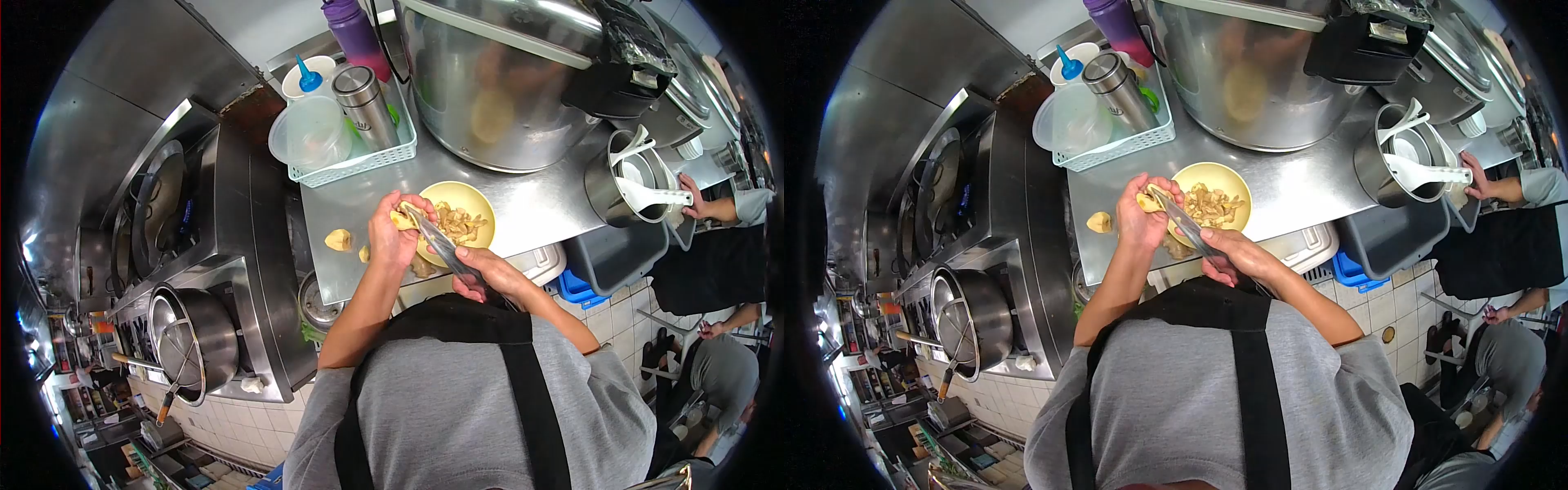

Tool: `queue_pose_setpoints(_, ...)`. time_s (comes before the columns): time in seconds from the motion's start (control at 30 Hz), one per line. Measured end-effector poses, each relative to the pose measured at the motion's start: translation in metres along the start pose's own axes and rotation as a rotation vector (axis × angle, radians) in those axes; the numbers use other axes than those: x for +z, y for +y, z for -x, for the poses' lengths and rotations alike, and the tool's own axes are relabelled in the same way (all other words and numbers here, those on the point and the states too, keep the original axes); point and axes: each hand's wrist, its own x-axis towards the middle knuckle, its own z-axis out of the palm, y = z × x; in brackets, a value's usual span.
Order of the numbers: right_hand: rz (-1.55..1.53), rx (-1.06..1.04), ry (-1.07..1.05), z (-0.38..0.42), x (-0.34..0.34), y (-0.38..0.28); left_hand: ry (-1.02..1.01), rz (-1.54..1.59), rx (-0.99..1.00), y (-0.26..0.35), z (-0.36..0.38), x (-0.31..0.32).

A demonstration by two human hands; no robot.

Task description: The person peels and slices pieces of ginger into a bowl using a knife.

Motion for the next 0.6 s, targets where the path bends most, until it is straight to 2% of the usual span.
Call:
queue_pose_setpoints(0.1, 0.048, 0.069, 0.011, -0.006, -0.004, 0.006, -0.138, 0.181, -0.111, -0.003, -0.006, -0.005)
queue_pose_setpoints(0.2, 0.020, 0.035, 0.022, -0.007, -0.006, 0.006, -0.077, 0.203, -0.025, -0.008, -0.007, 0.006)
queue_pose_setpoints(0.3, -0.076, -0.030, 0.110, 0.004, -0.011, -0.001, 0.127, 0.119, 0.106, -0.008, -0.015, 0.009)
queue_pose_setpoints(0.43, 0.385, -0.072, 0.302, 0.010, -0.002, -0.003, 0.089, 0.102, 0.092, -0.008, -0.012, 0.008)
queue_pose_setpoints(0.47, 0.507, -0.139, 0.283, 0.010, 0.000, -0.001, 0.094, 0.086, 0.102, -0.010, -0.012, 0.008)
queue_pose_setpoints(0.57, 0.469, -0.129, 0.184, 0.015, 0.012, -0.013, 0.116, 0.094, 0.078, -0.010, -0.006, 0.015)
queue_pose_setpoints(0.6, 0.384, -0.052, 0.174, 0.012, 0.008, -0.007, 0.121, 0.106, 0.062, -0.009, -0.004, 0.018)
